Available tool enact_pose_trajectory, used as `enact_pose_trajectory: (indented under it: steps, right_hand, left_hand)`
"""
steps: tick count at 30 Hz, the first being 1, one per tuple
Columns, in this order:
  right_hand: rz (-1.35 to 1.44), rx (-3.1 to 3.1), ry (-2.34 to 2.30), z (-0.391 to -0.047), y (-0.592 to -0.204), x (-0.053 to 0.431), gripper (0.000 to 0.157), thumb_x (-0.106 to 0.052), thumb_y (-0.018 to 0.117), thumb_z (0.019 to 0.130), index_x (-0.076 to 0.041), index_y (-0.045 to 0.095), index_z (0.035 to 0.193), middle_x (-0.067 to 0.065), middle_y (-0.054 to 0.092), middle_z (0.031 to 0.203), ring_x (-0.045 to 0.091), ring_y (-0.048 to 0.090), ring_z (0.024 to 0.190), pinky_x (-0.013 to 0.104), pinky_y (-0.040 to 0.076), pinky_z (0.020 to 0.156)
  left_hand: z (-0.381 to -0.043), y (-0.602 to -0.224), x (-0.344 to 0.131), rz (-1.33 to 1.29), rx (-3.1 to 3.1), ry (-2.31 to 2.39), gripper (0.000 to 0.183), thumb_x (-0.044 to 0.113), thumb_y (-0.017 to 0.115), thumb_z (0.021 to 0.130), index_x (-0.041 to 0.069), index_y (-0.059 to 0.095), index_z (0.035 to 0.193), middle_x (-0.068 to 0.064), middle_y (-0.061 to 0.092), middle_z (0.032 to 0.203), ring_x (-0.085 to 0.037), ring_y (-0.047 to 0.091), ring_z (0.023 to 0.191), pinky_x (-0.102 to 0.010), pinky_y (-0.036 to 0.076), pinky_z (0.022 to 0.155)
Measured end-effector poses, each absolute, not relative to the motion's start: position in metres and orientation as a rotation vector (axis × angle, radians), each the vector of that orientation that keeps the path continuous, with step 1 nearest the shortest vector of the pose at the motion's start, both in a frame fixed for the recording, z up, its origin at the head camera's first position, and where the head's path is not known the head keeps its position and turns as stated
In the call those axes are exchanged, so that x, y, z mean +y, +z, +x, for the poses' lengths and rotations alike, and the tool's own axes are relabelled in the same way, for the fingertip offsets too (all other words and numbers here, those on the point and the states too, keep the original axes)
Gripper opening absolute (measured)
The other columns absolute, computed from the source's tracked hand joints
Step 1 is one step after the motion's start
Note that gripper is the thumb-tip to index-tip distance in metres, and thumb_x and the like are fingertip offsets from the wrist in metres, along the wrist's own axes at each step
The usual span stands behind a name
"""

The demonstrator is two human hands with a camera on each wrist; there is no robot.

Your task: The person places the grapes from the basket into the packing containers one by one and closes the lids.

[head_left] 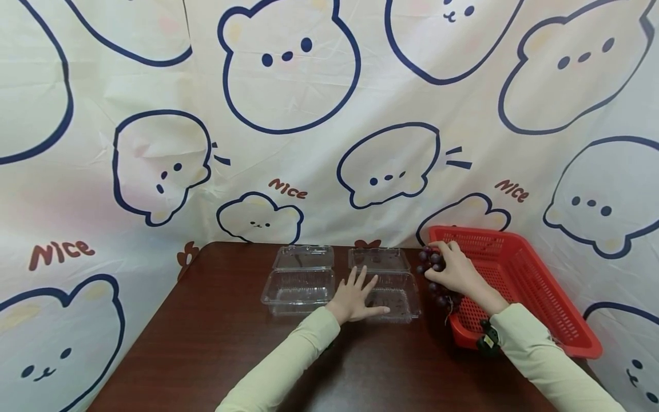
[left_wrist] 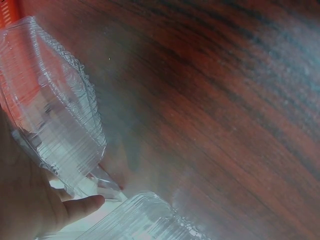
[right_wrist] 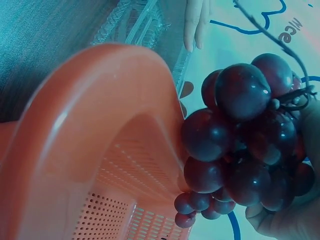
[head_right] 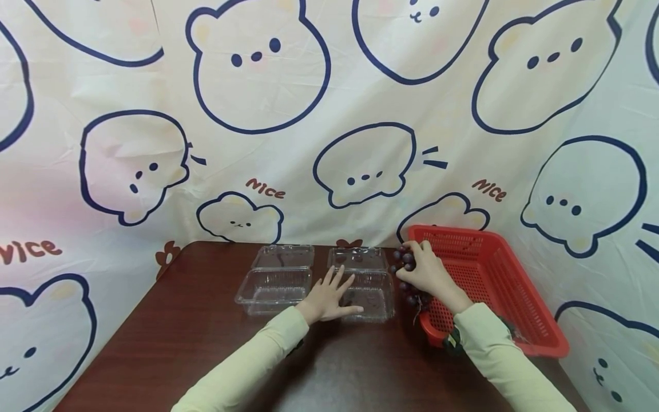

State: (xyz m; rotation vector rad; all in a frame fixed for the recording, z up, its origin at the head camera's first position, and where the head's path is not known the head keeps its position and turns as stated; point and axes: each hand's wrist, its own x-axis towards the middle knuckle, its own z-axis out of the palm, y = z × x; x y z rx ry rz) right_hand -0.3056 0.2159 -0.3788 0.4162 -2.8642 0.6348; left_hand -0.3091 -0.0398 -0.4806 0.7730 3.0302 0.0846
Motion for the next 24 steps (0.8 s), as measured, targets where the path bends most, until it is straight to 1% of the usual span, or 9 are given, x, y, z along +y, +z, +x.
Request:
enact_pose_trajectory:
  steps: [11,24]
  right_hand:
    - [0.422,-2.854,0.635,-0.3057,-0.3786,0.2139,0.062,-0.027,0.065,0.070,-0.011,0.039,0.124,0.018,0.039,0.105,0.030,0.048,0.083,0.044,0.046,0.065]
    - [0.446,-2.838,0.624,-0.3090,-0.3821,0.2108,0.063,-0.027,0.066,0.069,-0.011,0.040,0.124,0.017,0.039,0.104,0.027,0.047,0.080,0.037,0.044,0.062]
  left_hand:
    - [-0.3092,-0.4810,-0.0395,0.783,3.033,0.086,0.087,0.079,0.019,0.072,0.027,0.008,0.142,-0.007,0.003,0.147,-0.030,0.001,0.134,-0.051,0.023,0.101]
    - [-0.3083,-0.4794,-0.0390,0.774,3.023,0.089,0.088,0.079,0.019,0.072,0.027,0.008,0.142,-0.005,-0.001,0.148,-0.030,0.000,0.134,-0.051,0.023,0.101]
